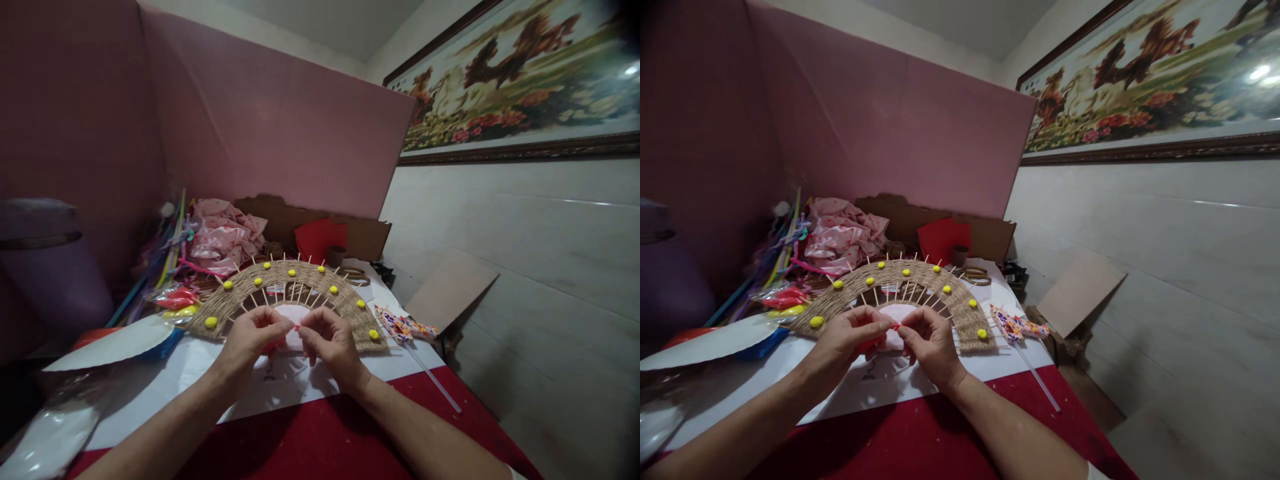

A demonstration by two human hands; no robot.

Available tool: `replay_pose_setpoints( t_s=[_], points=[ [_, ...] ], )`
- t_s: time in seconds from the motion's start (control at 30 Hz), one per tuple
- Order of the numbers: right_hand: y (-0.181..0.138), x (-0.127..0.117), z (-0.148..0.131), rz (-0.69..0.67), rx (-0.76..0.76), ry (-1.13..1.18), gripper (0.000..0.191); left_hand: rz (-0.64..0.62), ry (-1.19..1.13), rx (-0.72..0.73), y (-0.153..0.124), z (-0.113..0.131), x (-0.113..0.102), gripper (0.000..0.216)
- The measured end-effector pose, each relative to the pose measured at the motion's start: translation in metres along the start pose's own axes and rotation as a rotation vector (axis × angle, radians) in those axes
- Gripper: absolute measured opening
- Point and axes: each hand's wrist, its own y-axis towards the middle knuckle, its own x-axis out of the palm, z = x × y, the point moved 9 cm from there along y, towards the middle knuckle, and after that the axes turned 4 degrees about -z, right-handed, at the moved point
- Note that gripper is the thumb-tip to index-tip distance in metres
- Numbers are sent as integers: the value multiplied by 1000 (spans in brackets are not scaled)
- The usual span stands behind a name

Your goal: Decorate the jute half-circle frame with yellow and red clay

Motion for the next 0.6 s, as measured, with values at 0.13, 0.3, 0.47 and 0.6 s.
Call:
replay_pose_setpoints(
  t_s=[0.13,0.3,0.47,0.6],
  points=[
    [-1,2,2,-11,-4,-36,18,-37,-7,-6,1,-3,4,22],
    [-3,3,5,-33,-18,-80,14,-62,31,-19,1,-2,6,19],
    [-2,0,5,-19,-20,-82,14,-60,90,-34,0,-3,7,15],
    [0,-3,4,11,-20,-28,16,-24,64,1,0,-1,3,16]
  ],
)
